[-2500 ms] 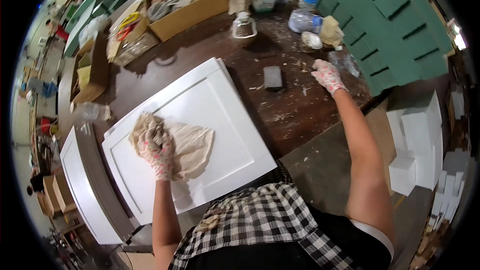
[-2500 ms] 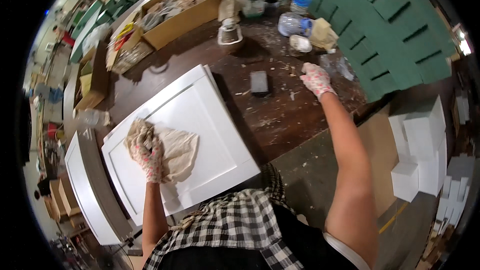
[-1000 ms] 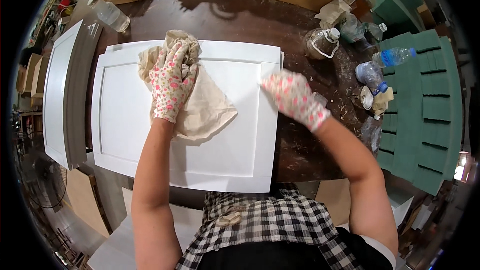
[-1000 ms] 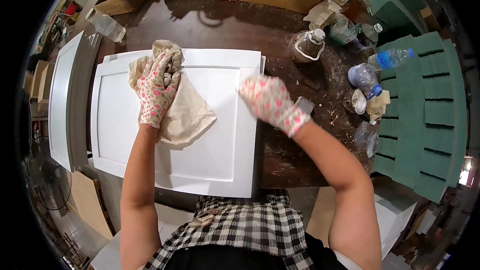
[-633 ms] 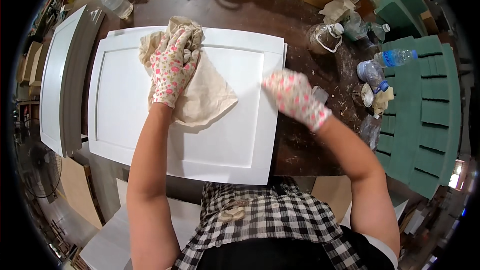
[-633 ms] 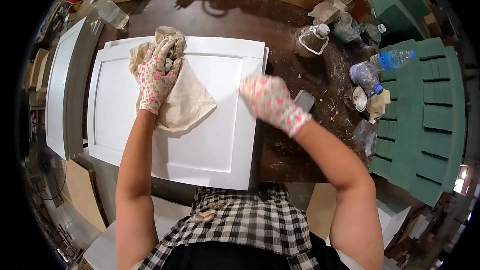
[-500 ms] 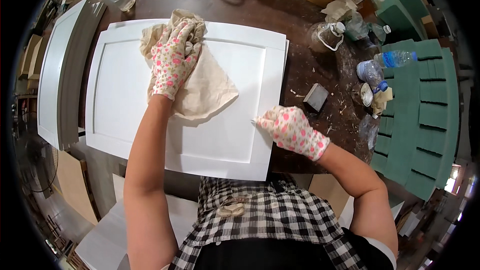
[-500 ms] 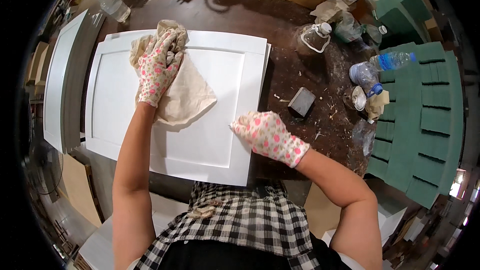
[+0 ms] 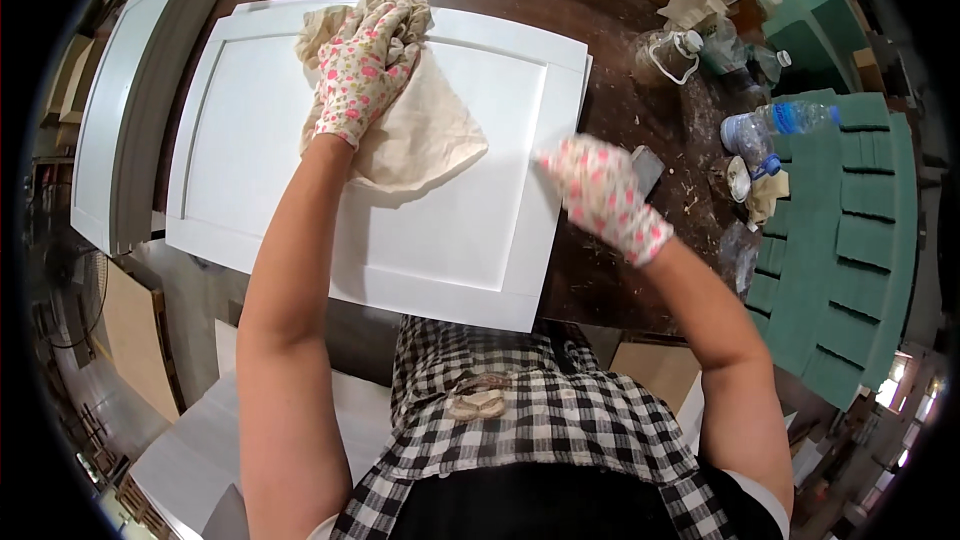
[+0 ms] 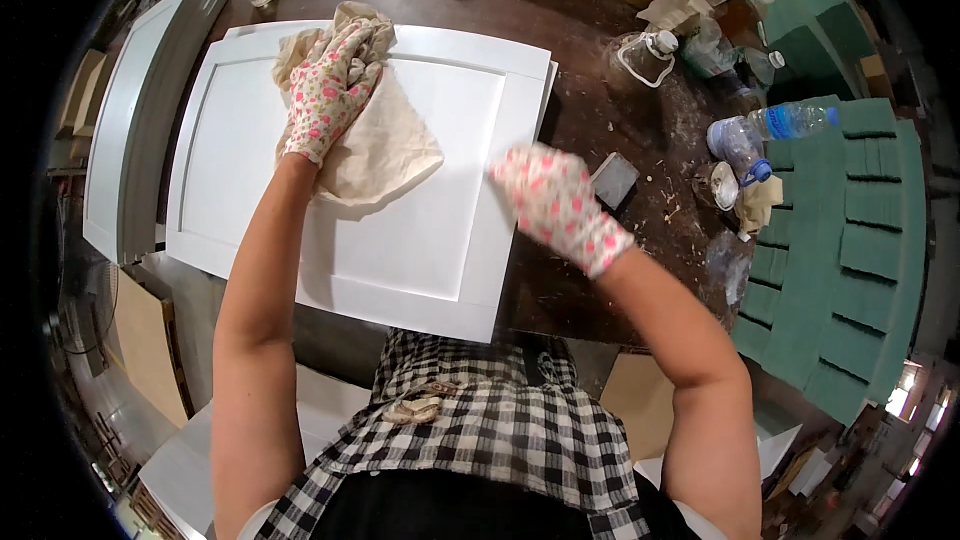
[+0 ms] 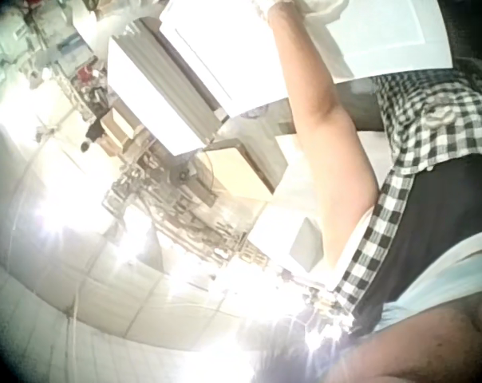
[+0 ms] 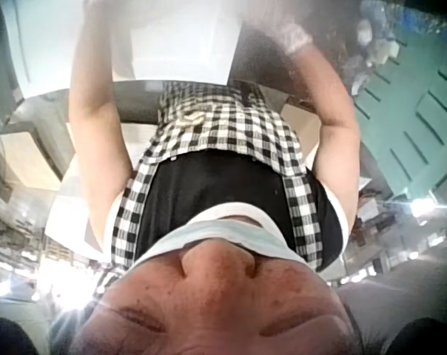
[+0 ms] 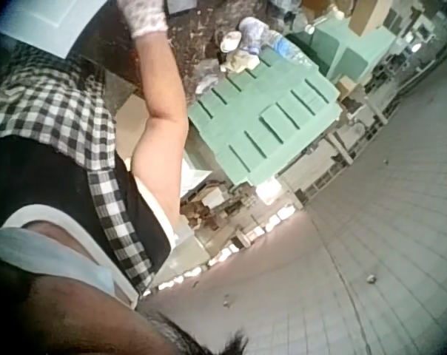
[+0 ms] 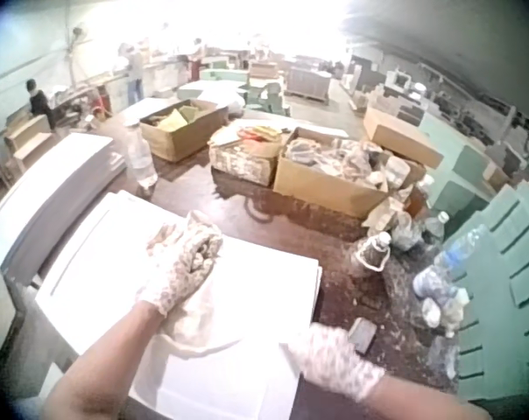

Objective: The person wipes white cabinet doors with a cloth and applies a white substance from a cup to the corners using a small tool.

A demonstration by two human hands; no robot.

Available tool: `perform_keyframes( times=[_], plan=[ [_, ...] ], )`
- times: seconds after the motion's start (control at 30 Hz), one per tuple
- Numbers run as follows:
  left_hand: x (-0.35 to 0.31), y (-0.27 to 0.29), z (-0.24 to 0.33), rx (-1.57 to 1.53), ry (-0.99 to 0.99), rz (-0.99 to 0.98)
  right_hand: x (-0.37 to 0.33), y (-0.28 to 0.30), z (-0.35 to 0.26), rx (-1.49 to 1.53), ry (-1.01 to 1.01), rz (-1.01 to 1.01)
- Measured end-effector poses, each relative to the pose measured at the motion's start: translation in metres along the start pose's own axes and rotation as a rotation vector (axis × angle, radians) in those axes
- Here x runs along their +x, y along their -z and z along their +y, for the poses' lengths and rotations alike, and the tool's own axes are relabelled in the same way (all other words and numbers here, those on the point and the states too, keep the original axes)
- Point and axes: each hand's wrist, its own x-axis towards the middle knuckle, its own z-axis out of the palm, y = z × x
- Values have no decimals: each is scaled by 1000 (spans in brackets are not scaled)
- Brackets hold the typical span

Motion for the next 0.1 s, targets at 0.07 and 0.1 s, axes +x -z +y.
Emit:
perform_keyframes(
  times=[0.07, 0.1],
  plan=[
    [2, 0, 4, 8, -3, -14, -2, -14, 12, 57, -103, -146],
    [1, 0, 1, 0, 4, -15, -1, -16, 7, 23, -79, -169]
  ],
)
